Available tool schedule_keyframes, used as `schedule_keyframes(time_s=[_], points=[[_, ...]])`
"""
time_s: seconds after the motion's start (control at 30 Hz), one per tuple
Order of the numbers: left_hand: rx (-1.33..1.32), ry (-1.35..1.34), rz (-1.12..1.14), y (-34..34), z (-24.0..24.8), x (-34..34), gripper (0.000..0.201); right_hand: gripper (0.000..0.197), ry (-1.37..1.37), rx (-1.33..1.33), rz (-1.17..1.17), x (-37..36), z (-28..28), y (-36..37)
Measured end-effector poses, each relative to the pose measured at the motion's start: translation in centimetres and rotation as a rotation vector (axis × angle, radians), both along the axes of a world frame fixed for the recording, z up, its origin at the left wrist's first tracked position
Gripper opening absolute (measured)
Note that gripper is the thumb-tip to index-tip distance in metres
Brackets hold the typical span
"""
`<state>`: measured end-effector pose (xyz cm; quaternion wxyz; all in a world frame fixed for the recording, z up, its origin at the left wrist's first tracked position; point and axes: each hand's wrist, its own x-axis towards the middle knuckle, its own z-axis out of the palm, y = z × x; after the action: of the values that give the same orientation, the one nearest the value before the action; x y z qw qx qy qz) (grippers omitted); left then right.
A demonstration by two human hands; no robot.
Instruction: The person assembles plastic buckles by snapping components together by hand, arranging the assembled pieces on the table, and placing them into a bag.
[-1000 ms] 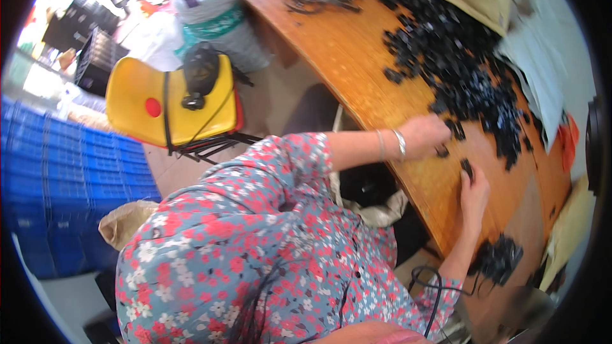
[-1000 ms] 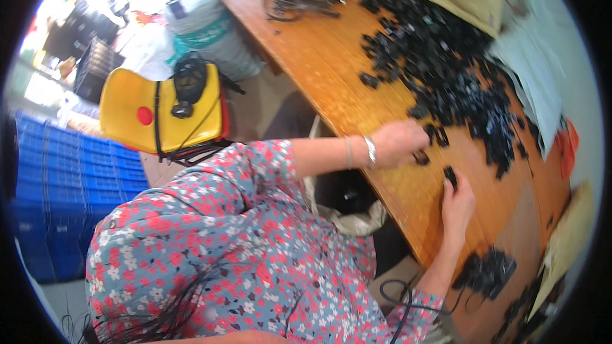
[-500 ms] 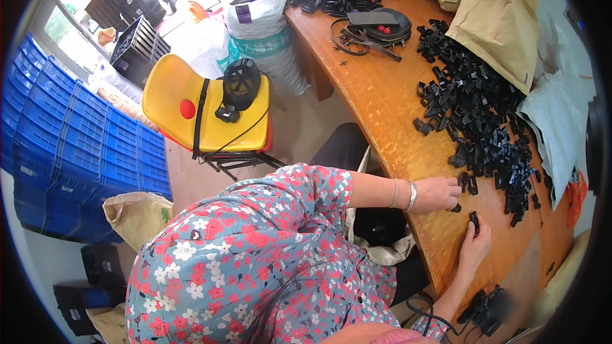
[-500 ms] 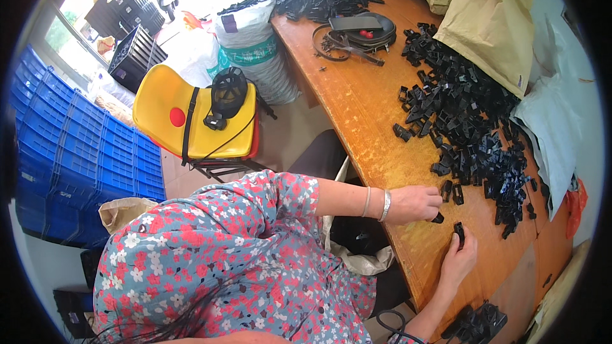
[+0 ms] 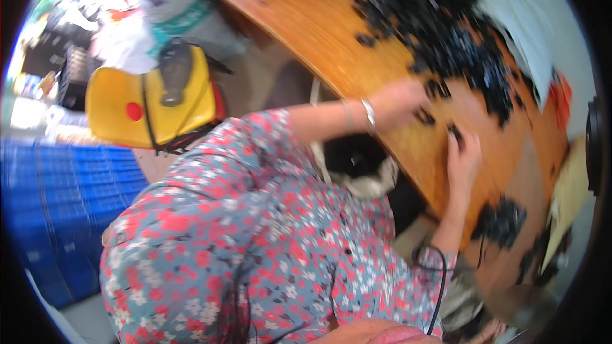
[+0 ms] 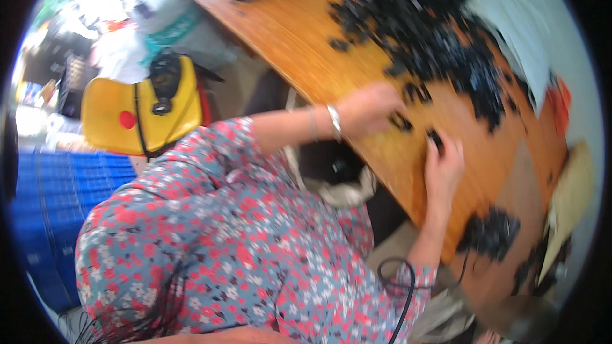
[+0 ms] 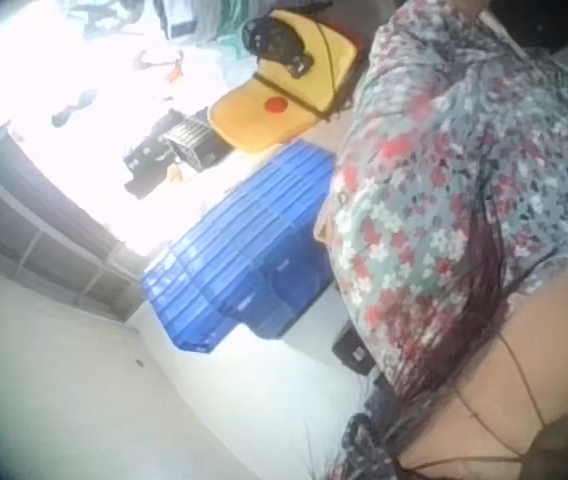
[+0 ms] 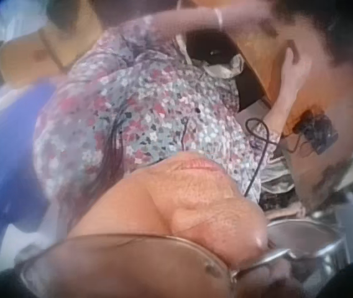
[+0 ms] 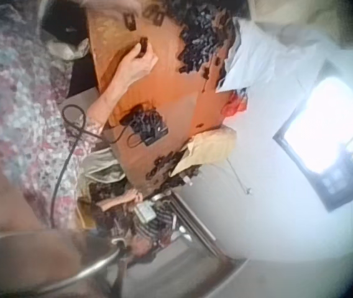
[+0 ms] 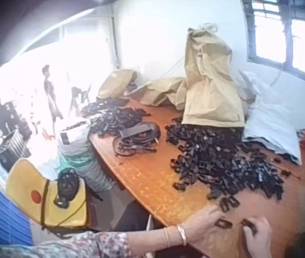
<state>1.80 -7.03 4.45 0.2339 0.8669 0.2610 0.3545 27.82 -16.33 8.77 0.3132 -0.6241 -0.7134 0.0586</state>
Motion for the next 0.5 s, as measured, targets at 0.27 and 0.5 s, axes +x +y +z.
schedule_keyframes(time_s=[0.27, 0.5], points=[[-0.011, 0.037, 0.050, 1.4, -3.3, 3.5, 0.031, 0.024, 0.161, -0.048, -0.003, -2.5, -2.6, 0.8], [-0.090, 0.124, 0.082, 1.4, -2.2, 4.4, 0.028, 0.026, 0.102, 0.035, 0.014, -2.4, -3.5, 1.7]])
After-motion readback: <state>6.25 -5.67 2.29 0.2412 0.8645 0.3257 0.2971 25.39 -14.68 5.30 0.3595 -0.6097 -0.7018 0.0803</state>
